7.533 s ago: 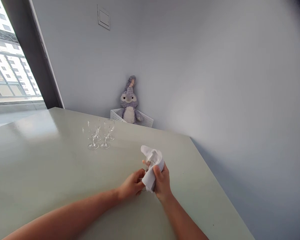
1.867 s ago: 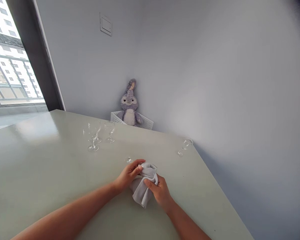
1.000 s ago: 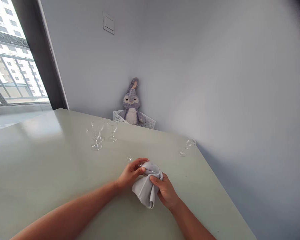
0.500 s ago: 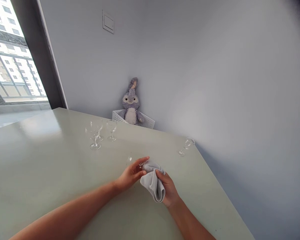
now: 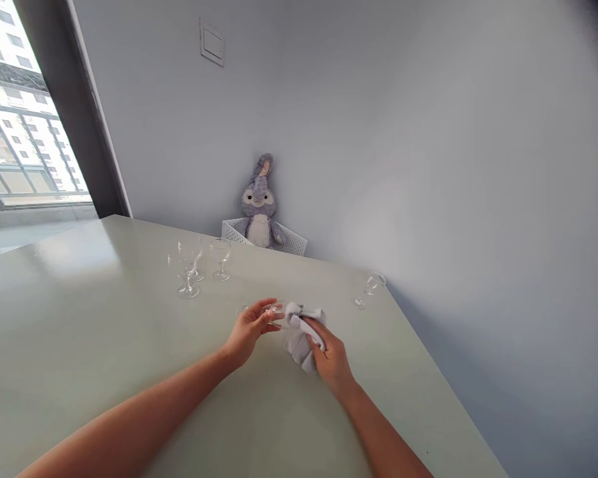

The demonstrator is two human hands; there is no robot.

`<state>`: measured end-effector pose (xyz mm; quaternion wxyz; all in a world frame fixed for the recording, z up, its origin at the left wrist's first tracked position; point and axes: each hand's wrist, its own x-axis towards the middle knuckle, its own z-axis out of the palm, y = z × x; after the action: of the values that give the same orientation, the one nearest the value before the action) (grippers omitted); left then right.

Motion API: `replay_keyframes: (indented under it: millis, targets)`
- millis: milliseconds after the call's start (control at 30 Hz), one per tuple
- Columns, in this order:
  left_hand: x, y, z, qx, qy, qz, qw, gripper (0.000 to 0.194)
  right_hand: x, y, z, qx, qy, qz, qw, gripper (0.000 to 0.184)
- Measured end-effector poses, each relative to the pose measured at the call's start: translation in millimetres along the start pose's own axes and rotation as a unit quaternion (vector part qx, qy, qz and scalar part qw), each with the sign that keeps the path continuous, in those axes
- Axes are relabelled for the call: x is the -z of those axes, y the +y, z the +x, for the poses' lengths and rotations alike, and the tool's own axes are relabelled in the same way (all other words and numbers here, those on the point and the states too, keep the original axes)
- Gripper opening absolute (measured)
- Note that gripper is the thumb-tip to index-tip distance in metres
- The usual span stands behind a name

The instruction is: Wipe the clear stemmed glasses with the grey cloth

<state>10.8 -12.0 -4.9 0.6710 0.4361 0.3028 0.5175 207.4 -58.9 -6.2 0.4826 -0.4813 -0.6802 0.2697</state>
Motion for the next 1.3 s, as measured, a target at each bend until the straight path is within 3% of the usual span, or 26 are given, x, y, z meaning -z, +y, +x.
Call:
replay_keyframes:
  millis: [100, 200, 300, 400, 500, 600, 667, 800, 967, 1033, 1133, 1300]
  targets:
    - [5.1, 2, 5, -0.013, 0.048, -0.014, 0.999, 0.042, 0, 0, 3, -0.134, 0.089, 0.157, 0.974, 0.033]
    - [9.6, 1, 7, -0.026, 0.069, -0.014, 0.997, 0.042, 2, 1, 7, -0.246, 0.150, 0.360, 0.887, 0.027]
    - [11.9, -2, 8, -0.035, 0.082, -0.013, 0.996, 0.041, 6, -1, 10, -0.291, 0.172, 0.493, 0.802, 0.029]
    - [10.2, -6, 6, -0.049, 0.084, 0.004, 0.995, 0.041, 5, -8, 8, -0.316, 0.203, 0.522, 0.766, 0.034]
    - [4.0, -8, 2, -0.065, 0.058, 0.042, 0.995, 0.041, -6, -19, 1, -0.288, 0.192, 0.509, 0.788, 0.036]
    - [-2.9, -10, -3, -0.075, 0.019, 0.073, 0.994, 0.040, -17, -31, -7, -0.253, 0.084, 0.498, 0.825, 0.037]
    - [-5.9, -9, -5, -0.073, 0.009, 0.085, 0.994, 0.041, -20, -37, -10, -0.250, 0.032, 0.490, 0.834, 0.037]
    - [-8.6, -7, -8, -0.059, -0.002, 0.087, 0.994, 0.042, -15, -43, -10, -0.262, -0.005, 0.480, 0.837, 0.038]
    - [-9.7, -8, -10, -0.036, -0.035, 0.111, 0.993, 0.042, -15, -46, -10, -0.213, -0.071, 0.414, 0.882, 0.038]
    - [-10.4, -9, -11, -0.024, -0.055, 0.141, 0.988, 0.042, -18, -47, -11, -0.208, -0.103, 0.405, 0.884, 0.034]
    - [-12.0, -9, -13, -0.020, -0.066, 0.198, 0.978, 0.041, -25, -43, -14, -0.246, -0.089, 0.417, 0.870, 0.028]
    - [-9.4, -10, -14, -0.027, -0.033, 0.358, 0.933, 0.052, -31, -29, -12, -0.325, 0.034, 0.455, 0.828, 0.022]
